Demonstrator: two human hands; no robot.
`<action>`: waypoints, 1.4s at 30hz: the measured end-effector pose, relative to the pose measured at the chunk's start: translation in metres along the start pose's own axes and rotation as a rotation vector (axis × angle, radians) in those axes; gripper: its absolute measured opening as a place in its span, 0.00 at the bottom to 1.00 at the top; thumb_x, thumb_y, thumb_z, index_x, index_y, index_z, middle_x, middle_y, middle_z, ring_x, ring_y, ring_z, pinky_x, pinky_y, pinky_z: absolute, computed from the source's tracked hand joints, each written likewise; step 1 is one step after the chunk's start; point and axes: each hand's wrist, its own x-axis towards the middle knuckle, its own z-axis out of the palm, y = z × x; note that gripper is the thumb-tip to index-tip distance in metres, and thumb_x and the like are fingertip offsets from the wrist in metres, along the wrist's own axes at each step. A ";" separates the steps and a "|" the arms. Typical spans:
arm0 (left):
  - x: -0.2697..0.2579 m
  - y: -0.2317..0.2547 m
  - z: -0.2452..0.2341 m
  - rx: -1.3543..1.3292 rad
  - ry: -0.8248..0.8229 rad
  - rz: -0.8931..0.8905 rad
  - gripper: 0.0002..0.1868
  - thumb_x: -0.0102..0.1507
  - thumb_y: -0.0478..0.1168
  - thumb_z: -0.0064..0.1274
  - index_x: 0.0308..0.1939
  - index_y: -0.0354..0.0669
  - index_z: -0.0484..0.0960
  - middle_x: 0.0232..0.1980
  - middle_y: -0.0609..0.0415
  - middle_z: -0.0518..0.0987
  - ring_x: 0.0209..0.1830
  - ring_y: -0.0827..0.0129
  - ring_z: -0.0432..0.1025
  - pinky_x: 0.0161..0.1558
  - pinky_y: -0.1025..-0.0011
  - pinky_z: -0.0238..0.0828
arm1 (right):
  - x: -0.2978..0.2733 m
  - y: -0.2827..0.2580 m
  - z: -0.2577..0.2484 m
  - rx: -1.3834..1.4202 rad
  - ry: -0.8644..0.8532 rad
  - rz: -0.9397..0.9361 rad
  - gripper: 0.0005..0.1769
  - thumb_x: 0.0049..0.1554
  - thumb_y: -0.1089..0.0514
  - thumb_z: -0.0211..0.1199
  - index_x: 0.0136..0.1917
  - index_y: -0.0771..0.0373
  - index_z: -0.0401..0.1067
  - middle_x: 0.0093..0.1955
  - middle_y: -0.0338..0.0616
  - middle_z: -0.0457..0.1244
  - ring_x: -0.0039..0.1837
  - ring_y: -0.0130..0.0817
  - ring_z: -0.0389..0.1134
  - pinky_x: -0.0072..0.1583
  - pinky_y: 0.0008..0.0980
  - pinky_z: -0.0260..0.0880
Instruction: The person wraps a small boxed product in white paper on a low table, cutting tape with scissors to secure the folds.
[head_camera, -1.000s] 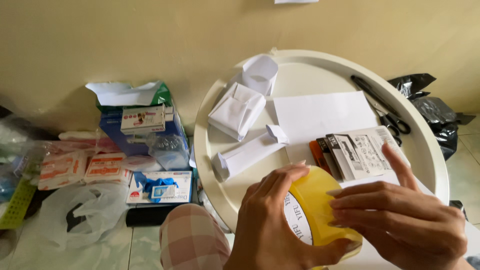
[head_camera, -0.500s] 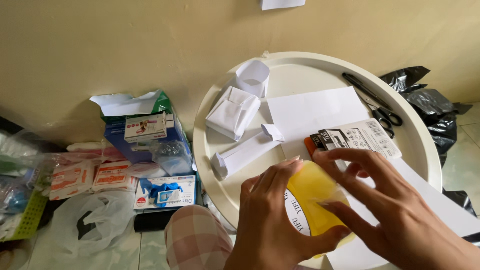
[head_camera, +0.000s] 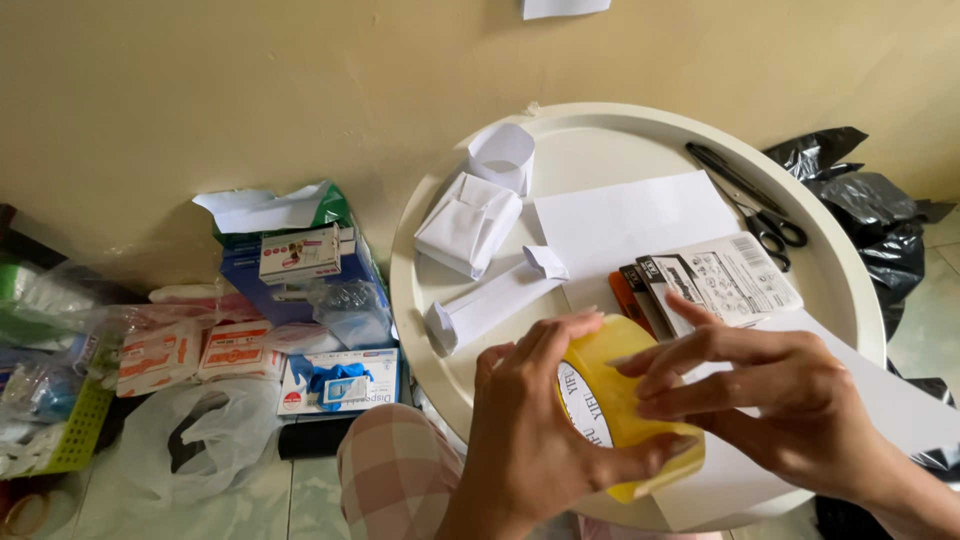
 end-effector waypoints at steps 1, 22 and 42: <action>-0.001 -0.002 0.002 -0.002 -0.001 -0.002 0.39 0.41 0.63 0.55 0.48 0.43 0.71 0.46 0.55 0.80 0.43 0.64 0.76 0.47 0.63 0.64 | 0.001 -0.001 0.001 0.000 -0.001 0.003 0.09 0.48 0.61 0.57 0.41 0.60 0.76 0.41 0.41 0.69 0.50 0.33 0.76 0.72 0.47 0.53; -0.002 0.006 -0.001 0.006 -0.026 0.025 0.41 0.38 0.59 0.64 0.48 0.43 0.69 0.46 0.55 0.78 0.46 0.63 0.74 0.47 0.64 0.64 | 0.037 -0.011 -0.033 -0.238 -0.156 0.140 0.21 0.38 0.53 0.72 0.47 0.52 0.75 0.29 0.29 0.68 0.34 0.21 0.68 0.44 0.21 0.67; -0.001 0.033 -0.015 -0.228 0.210 -0.027 0.05 0.57 0.39 0.50 0.28 0.43 0.78 0.36 0.57 0.77 0.38 0.72 0.74 0.42 0.75 0.71 | 0.033 0.013 -0.053 0.283 -0.235 0.301 0.38 0.32 0.56 0.74 0.57 0.63 0.70 0.32 0.43 0.73 0.39 0.27 0.73 0.48 0.26 0.72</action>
